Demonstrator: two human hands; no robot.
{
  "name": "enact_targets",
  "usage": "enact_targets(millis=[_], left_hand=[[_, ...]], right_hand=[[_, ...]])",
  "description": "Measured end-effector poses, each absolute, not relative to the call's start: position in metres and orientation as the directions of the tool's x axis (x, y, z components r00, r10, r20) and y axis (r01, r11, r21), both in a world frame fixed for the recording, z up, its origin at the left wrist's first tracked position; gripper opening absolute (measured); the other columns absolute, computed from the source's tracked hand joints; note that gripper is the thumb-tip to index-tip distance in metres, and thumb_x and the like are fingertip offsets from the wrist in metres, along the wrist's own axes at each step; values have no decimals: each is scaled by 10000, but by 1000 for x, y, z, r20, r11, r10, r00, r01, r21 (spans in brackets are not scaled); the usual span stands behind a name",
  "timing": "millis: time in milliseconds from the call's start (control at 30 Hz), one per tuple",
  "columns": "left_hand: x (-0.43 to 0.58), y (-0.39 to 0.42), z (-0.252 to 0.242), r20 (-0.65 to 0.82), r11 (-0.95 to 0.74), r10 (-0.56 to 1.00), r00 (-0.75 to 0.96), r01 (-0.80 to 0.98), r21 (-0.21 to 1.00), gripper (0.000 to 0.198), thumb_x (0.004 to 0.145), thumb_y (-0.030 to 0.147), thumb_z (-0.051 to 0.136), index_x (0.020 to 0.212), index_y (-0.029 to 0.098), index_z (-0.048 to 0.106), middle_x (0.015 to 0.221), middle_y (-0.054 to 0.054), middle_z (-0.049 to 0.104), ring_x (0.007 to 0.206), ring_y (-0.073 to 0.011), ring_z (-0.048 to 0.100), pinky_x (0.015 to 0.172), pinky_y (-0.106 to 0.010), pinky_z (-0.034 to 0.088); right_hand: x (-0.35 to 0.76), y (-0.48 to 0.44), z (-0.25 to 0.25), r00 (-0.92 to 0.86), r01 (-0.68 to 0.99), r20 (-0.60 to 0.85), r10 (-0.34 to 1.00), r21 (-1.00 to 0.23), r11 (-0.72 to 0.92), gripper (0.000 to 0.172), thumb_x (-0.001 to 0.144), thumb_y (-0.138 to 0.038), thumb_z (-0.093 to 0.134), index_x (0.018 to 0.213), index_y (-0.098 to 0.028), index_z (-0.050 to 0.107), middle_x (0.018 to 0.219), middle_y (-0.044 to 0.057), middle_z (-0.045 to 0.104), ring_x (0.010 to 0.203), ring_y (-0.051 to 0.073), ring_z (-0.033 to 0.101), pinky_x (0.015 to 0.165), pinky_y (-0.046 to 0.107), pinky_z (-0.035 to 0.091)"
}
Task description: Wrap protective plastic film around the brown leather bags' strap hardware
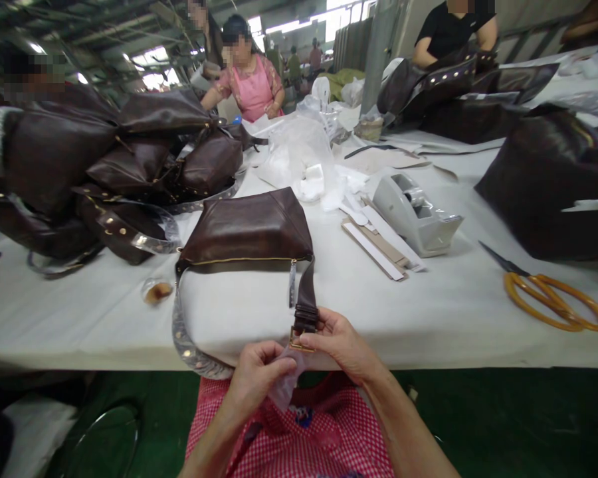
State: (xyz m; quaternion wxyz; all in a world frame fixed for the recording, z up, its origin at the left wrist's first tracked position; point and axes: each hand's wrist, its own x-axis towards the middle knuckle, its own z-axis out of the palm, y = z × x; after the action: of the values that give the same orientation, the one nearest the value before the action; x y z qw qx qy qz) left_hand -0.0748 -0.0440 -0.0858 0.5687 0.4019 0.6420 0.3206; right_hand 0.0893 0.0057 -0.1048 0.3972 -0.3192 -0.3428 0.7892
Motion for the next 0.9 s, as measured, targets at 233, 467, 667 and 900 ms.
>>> enact_targets(millis=[233, 467, 667, 900], left_hand=[[-76, -43, -85, -478, 472, 878, 12, 144, 870, 168, 571, 313, 672, 562, 147, 651, 515, 19, 575, 510, -110, 465, 522, -226, 338], [-75, -43, -90, -445, 436, 895, 4, 191, 879, 192, 608, 326, 658, 625, 143, 714, 574, -3, 632, 554, -126, 492, 556, -233, 364], [-75, -43, -88, -416, 400, 909, 10, 253, 881, 234, 644, 351, 635, 643, 129, 709, 595, -19, 635, 567, -141, 501, 551, -239, 362], [-74, -43, -84, -337, 304, 941, 40, 343, 889, 212, 678, 327, 615, 645, 135, 697, 600, -3, 610, 582, -137, 486, 552, -228, 355]], right_hand=[[90, 6, -103, -486, -397, -223, 845, -805, -441, 354, 574, -226, 841, 866, -173, 649, 786, -4, 697, 719, 143, 621, 686, 273, 483], [87, 8, -105, -476, -388, -236, 847, -808, -443, 382, 548, -235, 845, 874, -169, 659, 799, -6, 696, 696, 128, 602, 668, 261, 475], [87, 11, -101, -458, -330, -270, 847, -833, -444, 375, 527, -230, 832, 860, -162, 673, 760, -17, 683, 670, 123, 579, 630, 249, 452], [86, 11, -97, -442, -316, -267, 856, -847, -427, 323, 527, -192, 793, 829, -163, 683, 711, -27, 675, 621, 114, 554, 581, 236, 426]])
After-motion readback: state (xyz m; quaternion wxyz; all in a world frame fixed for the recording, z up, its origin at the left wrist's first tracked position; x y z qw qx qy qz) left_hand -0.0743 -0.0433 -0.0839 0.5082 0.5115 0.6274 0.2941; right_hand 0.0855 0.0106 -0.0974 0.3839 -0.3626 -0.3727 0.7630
